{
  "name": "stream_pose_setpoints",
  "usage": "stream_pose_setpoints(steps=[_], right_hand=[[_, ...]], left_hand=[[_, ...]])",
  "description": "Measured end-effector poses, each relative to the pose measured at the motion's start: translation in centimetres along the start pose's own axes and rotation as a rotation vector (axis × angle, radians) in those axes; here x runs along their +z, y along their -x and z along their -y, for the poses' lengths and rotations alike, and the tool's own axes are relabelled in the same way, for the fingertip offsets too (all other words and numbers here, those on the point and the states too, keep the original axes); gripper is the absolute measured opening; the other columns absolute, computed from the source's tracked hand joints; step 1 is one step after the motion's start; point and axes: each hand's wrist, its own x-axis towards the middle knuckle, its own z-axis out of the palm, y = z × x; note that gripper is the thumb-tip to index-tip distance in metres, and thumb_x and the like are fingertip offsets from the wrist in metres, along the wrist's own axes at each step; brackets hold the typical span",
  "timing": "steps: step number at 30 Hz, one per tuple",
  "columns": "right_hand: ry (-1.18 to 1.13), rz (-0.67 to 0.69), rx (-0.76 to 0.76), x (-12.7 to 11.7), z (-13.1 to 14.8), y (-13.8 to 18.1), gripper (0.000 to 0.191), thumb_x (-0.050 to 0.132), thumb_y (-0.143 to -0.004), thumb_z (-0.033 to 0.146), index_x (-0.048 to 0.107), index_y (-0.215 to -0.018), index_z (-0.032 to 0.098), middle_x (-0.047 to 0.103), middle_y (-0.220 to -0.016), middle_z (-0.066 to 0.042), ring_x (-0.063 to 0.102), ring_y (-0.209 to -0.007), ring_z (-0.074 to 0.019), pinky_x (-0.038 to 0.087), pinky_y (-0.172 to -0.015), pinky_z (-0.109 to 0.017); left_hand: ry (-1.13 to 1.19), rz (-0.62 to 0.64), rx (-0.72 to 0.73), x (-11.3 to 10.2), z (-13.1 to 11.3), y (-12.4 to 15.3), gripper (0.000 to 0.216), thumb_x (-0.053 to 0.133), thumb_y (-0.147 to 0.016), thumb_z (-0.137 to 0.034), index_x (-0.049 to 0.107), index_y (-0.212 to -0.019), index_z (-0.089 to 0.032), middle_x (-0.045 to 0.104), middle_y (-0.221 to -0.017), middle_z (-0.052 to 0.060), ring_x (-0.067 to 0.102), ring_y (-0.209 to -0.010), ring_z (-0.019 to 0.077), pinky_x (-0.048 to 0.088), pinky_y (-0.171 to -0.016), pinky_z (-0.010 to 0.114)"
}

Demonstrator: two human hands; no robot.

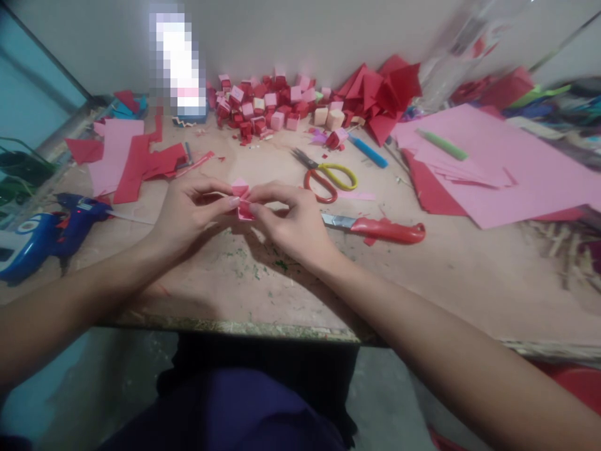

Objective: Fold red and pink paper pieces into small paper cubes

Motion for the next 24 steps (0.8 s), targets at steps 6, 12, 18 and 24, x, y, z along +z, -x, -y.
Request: stream_pose_setpoints(steps=[6,12,18,24], right_hand=[[0.03,-0.01,-0.013,-0.18,-0.18,-0.17,0.006,0.076,-0.084,0.022,0.077,-0.079,0.021,0.078,-0.093,-0.006,0.071,-0.093,-0.0227,0.059,-0.079,-0.037],[0.035,-0.044,0.007,-0.17,-0.54,-0.22,0.006,0.075,-0.084,0.021,0.073,-0.079,0.018,0.076,-0.086,-0.005,0.07,-0.083,-0.0199,0.058,-0.076,-0.035],[-0.008,-0.099,0.057,0.37,-0.18,0.01,0.016,0.08,-0.079,0.022,0.065,-0.081,0.019,0.07,-0.084,-0.002,0.068,-0.078,-0.0176,0.056,-0.063,-0.028],[-0.16,-0.035,0.132,0.09,-0.05,-0.26,0.01,0.078,-0.08,0.023,0.073,-0.088,0.02,0.075,-0.093,-0.004,0.073,-0.088,-0.0204,0.06,-0.074,-0.033]], left_hand=[[-0.05,0.009,0.05,0.02,-0.18,0.08,0.011,0.082,-0.08,-0.03,0.083,-0.083,-0.019,0.082,-0.084,0.005,0.074,-0.072,0.0178,0.06,-0.064,0.027],[-0.058,0.075,0.062,0.15,-0.34,0.37,0.011,0.081,-0.081,-0.024,0.083,-0.09,-0.018,0.082,-0.084,0.005,0.075,-0.07,0.0176,0.062,-0.064,0.027],[-0.103,0.097,0.11,0.37,-0.54,0.62,0.009,0.078,-0.083,-0.02,0.082,-0.09,-0.018,0.082,-0.088,0.005,0.077,-0.077,0.0185,0.064,-0.07,0.027],[-0.123,0.027,0.129,0.24,-0.28,0.48,0.007,0.075,-0.082,-0.017,0.081,-0.085,-0.018,0.082,-0.086,0.003,0.076,-0.077,0.0172,0.063,-0.069,0.025]])
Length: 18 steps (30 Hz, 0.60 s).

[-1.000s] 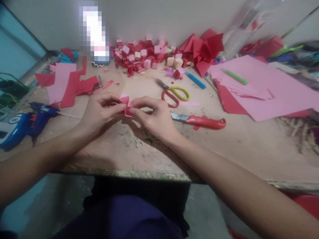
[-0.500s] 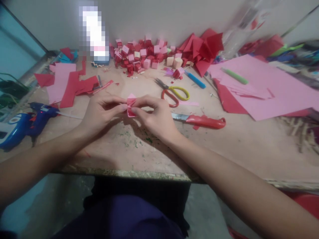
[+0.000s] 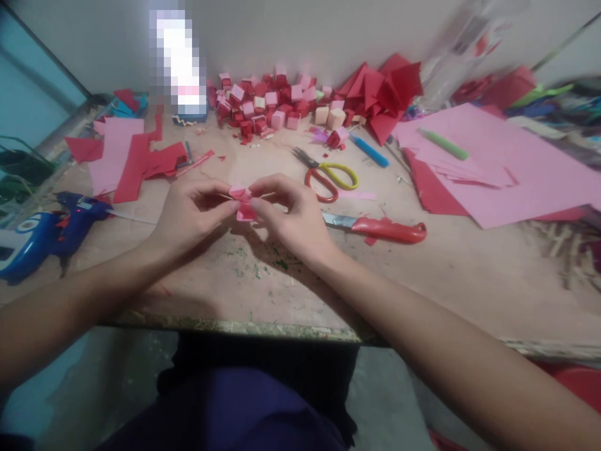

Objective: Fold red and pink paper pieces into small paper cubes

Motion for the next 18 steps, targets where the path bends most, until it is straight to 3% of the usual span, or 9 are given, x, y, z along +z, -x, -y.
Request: stream_pose_setpoints(steps=[6,12,18], right_hand=[[-0.103,0.047,0.162,-0.44,-0.54,-0.18,0.014,0.08,-0.079,0.025,0.079,-0.092,0.019,0.078,-0.077,-0.003,0.071,-0.067,-0.0175,0.058,-0.064,-0.031],[-0.057,0.024,0.094,-0.27,-0.63,-0.26,0.01,0.083,-0.078,0.025,0.081,-0.085,0.018,0.076,-0.074,-0.002,0.067,-0.064,-0.0147,0.055,-0.063,-0.029],[-0.012,0.043,0.061,-0.26,-0.64,-0.31,0.005,0.08,-0.079,0.021,0.081,-0.082,0.018,0.075,-0.076,-0.002,0.066,-0.067,-0.0147,0.056,-0.068,-0.03]], left_hand=[[0.076,0.001,-0.094,-0.1,0.07,-0.21,0.008,0.077,-0.081,-0.024,0.078,-0.085,-0.017,0.079,-0.085,0.003,0.074,-0.071,0.0163,0.061,-0.062,0.024],[-0.131,0.029,0.089,-0.19,-0.28,0.13,0.004,0.07,-0.084,-0.017,0.073,-0.087,-0.017,0.077,-0.089,0.003,0.075,-0.077,0.0161,0.063,-0.07,0.025],[-0.282,0.048,0.183,-0.55,-0.08,-0.06,0.004,0.072,-0.085,-0.017,0.076,-0.083,-0.018,0.075,-0.083,0.002,0.07,-0.076,0.015,0.062,-0.07,0.024]])
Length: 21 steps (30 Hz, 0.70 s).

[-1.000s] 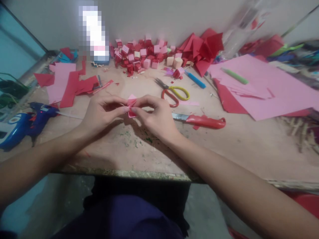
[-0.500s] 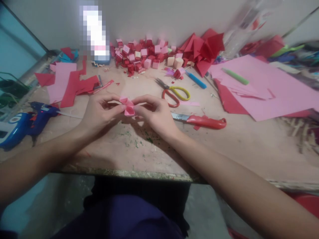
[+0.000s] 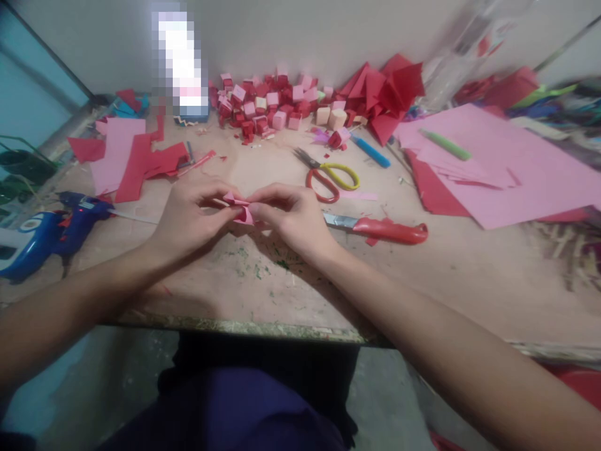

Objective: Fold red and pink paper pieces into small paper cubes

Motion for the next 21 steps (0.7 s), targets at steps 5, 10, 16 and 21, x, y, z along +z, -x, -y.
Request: stream_pose_setpoints(steps=[5,10,16,21], right_hand=[[-0.025,0.018,0.027,-0.2,-0.02,0.06,0.006,0.077,-0.08,0.017,0.082,-0.084,0.019,0.075,-0.078,-0.002,0.066,-0.069,-0.0145,0.055,-0.07,-0.03],[-0.022,0.04,0.018,-0.19,0.12,0.13,0.008,0.08,-0.078,0.018,0.082,-0.085,0.02,0.074,-0.076,-0.001,0.066,-0.068,-0.0147,0.057,-0.072,-0.031],[-0.043,0.022,0.049,-0.03,0.2,0.23,0.007,0.081,-0.078,0.019,0.082,-0.086,0.02,0.077,-0.083,-0.003,0.07,-0.075,-0.0166,0.059,-0.076,-0.032],[-0.239,0.069,0.226,0.01,0.08,0.18,0.016,0.083,-0.078,0.022,0.081,-0.093,0.019,0.076,-0.088,-0.004,0.072,-0.075,-0.0177,0.065,-0.074,-0.035]], left_hand=[[-0.047,-0.05,0.048,0.02,0.32,0.08,0.008,0.07,-0.086,-0.016,0.076,-0.082,-0.02,0.076,-0.082,0.001,0.07,-0.075,0.0145,0.061,-0.07,0.023],[-0.1,-0.061,0.121,-0.16,0.52,0.01,0.011,0.068,-0.084,-0.011,0.075,-0.084,-0.02,0.078,-0.084,0.001,0.071,-0.075,0.0146,0.058,-0.072,0.025],[-0.139,0.007,0.182,-0.54,0.35,-0.1,0.01,0.069,-0.083,-0.012,0.073,-0.082,-0.021,0.078,-0.086,0.003,0.069,-0.078,0.0167,0.056,-0.074,0.028],[-0.136,-0.05,0.17,-0.29,0.36,0.11,0.01,0.068,-0.083,-0.01,0.072,-0.086,-0.019,0.075,-0.083,0.001,0.067,-0.073,0.0139,0.056,-0.071,0.024]])
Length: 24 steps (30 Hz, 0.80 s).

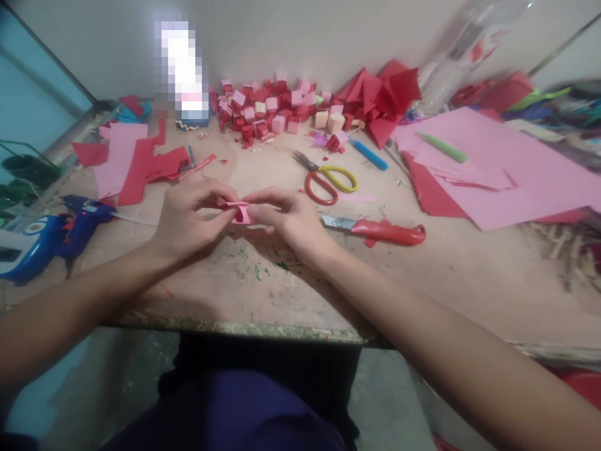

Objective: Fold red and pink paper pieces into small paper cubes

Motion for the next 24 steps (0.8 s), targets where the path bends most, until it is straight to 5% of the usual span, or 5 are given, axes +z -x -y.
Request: stream_pose_setpoints(steps=[4,9,17,24], right_hand=[[-0.117,0.047,0.078,0.0,-0.1,-0.1,0.019,0.087,-0.074,0.023,0.079,-0.09,0.018,0.076,-0.088,-0.004,0.074,-0.074,-0.0186,0.067,-0.073,-0.035],[0.028,0.023,0.037,0.3,0.2,0.2,0.018,0.088,-0.075,0.026,0.081,-0.089,0.018,0.076,-0.084,-0.004,0.072,-0.072,-0.0164,0.066,-0.071,-0.03],[0.234,0.018,-0.017,0.4,0.6,0.1,0.017,0.083,-0.08,0.032,0.079,-0.09,0.019,0.076,-0.088,-0.005,0.066,-0.068,-0.0148,0.059,-0.053,-0.025],[0.164,0.059,0.05,0.2,0.5,0.1,0.024,0.086,-0.079,0.033,0.078,-0.098,0.019,0.076,-0.094,-0.006,0.069,-0.081,-0.0176,0.063,-0.062,-0.027]], left_hand=[[-0.059,-0.023,0.095,0.1,0.3,-0.1,0.014,0.065,-0.084,-0.008,0.072,-0.09,-0.018,0.076,-0.085,0.0,0.069,-0.075,0.0141,0.057,-0.071,0.025],[-0.22,0.012,0.203,-0.1,0.5,-0.2,0.011,0.062,-0.087,-0.01,0.07,-0.086,-0.018,0.076,-0.084,0.002,0.069,-0.076,0.0165,0.053,-0.07,0.028],[-0.296,0.042,0.269,-0.1,1.2,0.0,0.015,0.059,-0.092,-0.015,0.073,-0.09,-0.019,0.079,-0.085,0.003,0.072,-0.079,0.0192,0.053,-0.071,0.031],[-0.257,-0.029,0.226,0.2,1.0,0.0,0.01,0.066,-0.091,-0.013,0.073,-0.085,-0.018,0.078,-0.082,0.001,0.071,-0.075,0.0157,0.053,-0.07,0.027]])
